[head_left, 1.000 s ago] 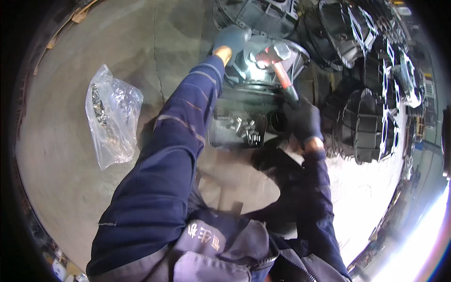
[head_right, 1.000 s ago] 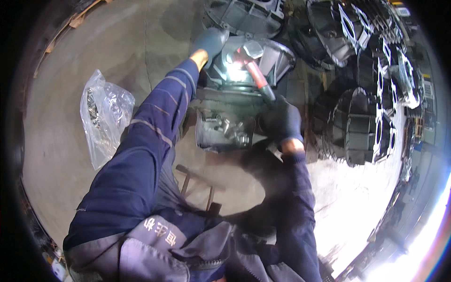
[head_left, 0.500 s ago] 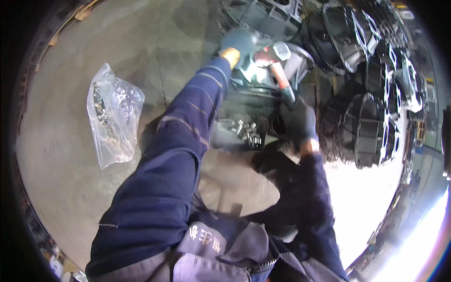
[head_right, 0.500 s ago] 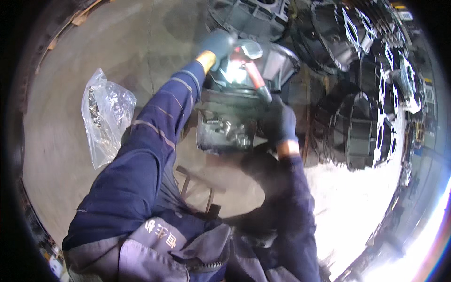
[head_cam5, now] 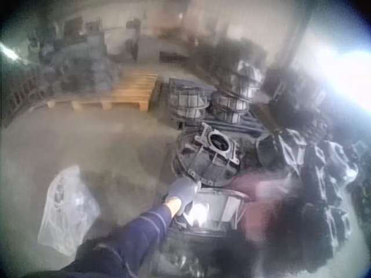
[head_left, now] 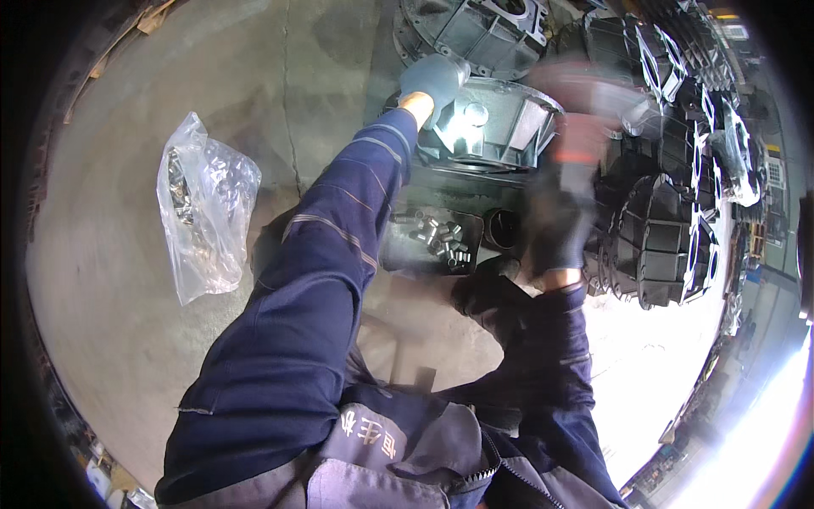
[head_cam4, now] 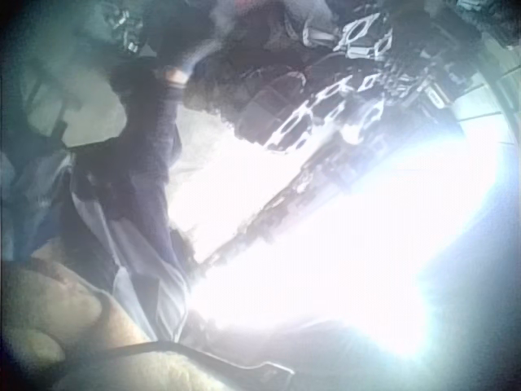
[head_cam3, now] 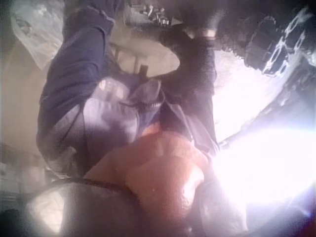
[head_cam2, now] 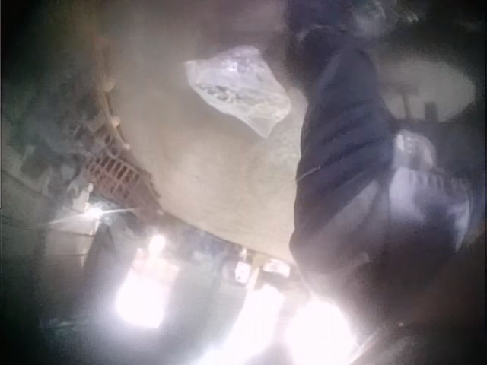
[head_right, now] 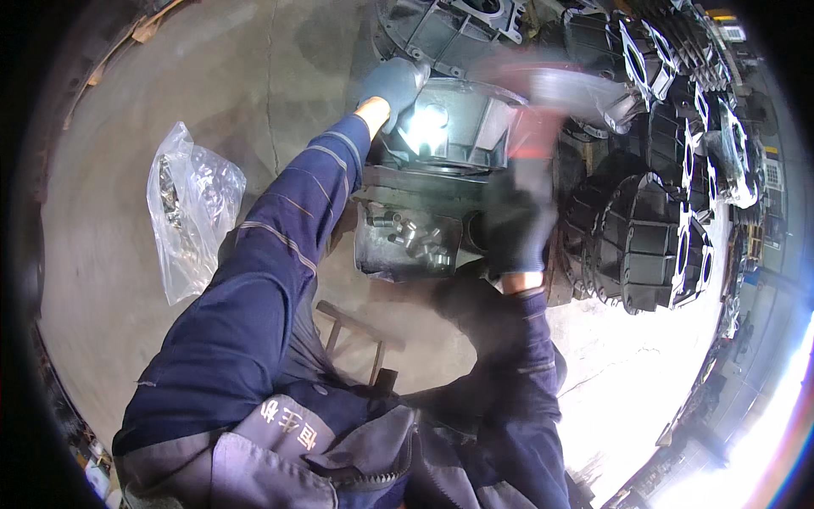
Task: The person sits on the floor and uses a hammer to tap pins into a metal housing. They repeatedly insert pins and strike them to secure the assembly, handling multiple metal parts and tools throughout the process.
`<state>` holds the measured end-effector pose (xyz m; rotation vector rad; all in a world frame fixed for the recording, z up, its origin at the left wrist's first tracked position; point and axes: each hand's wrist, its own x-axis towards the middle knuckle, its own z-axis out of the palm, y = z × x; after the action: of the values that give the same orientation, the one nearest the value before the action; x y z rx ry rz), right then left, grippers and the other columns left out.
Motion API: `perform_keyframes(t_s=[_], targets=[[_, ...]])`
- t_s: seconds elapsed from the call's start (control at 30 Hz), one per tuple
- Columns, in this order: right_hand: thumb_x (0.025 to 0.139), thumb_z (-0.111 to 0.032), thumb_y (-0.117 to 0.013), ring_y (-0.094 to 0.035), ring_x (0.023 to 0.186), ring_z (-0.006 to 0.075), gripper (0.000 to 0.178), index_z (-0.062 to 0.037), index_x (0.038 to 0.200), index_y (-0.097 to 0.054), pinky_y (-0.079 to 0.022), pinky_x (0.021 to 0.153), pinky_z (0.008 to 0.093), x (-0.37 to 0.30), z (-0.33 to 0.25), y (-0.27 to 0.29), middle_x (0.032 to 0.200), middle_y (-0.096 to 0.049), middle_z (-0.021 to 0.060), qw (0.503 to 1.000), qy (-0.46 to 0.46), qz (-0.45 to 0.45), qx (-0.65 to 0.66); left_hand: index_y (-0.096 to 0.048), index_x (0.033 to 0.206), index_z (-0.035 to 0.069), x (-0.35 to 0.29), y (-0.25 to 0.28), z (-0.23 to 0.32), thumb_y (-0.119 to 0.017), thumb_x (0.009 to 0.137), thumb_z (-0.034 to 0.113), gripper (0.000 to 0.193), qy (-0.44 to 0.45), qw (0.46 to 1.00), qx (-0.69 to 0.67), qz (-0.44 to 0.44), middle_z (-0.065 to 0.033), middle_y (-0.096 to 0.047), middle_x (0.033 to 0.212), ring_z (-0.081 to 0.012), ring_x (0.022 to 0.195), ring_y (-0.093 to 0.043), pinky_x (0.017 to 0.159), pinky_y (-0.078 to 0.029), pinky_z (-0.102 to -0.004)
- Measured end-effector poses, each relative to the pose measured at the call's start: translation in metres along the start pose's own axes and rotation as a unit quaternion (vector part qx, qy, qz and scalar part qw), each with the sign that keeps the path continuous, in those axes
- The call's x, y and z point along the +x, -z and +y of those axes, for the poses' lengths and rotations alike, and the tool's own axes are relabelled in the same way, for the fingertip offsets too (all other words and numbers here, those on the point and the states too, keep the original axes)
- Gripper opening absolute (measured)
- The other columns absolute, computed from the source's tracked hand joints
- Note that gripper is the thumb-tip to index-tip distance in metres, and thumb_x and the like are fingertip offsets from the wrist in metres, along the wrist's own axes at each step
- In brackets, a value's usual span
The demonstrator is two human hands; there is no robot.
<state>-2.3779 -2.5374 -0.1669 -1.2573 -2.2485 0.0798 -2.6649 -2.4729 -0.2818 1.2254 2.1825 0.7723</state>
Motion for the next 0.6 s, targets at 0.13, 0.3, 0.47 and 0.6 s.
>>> perform_keyframes(t_s=[0.13,0.3,0.47,0.6], targets=[[0.086,-0.036,-0.076,-0.070,0.077,0.0455,0.033,-0.0049,0.088,-0.066,-0.055,0.065,0.0531,-0.011,0.050,-0.008,0.077,-0.070,0.0226,0.985,0.010,-0.167,-0.048,-0.074,0.103,-0.003,0.005,-0.011,-0.009,-0.046,0.102,0.048,0.059,-0.052,0.996,0.046,0.048,-0.0286,-0.070,0.110,-0.0457,0.103,-0.069,0.093,-0.053,-0.0521],[0.088,-0.016,-0.075,-0.071,0.067,0.0213,0.015,-0.0030,0.083,-0.069,-0.056,0.058,0.0370,0.089,0.010,0.099,0.081,-0.074,0.0128,0.991,0.107,0.035,-0.068,-0.074,0.098,-0.004,0.006,-0.016,-0.008,-0.042,0.103,0.048,0.061,-0.044,0.998,0.008,0.041,-0.0301,-0.070,0.104,-0.0460,0.102,-0.068,0.092,-0.052,-0.0533],[0.089,-0.026,-0.073,-0.071,0.074,0.0344,0.020,-0.0066,0.090,-0.070,-0.057,0.065,0.0443,0.041,-0.008,0.047,0.082,-0.073,0.0181,0.987,0.038,0.149,0.038,-0.076,0.110,0.003,0.004,-0.005,0.003,-0.047,0.099,0.044,0.051,0.028,0.998,-0.006,-0.061,-0.0221,-0.072,0.116,-0.0396,0.111,-0.069,0.096,-0.053,-0.0503],[0.089,-0.034,-0.072,-0.071,0.079,0.0449,0.026,-0.0095,0.096,-0.070,-0.058,0.070,0.0503,-0.030,0.037,-0.033,0.082,-0.073,0.0223,0.967,-0.050,-0.222,-0.111,-0.075,0.109,0.003,0.003,-0.008,-0.002,-0.046,0.100,0.044,0.051,0.006,0.999,-0.039,-0.030,-0.0249,-0.071,0.113,-0.0420,0.108,-0.069,0.094,-0.053,-0.0520]])
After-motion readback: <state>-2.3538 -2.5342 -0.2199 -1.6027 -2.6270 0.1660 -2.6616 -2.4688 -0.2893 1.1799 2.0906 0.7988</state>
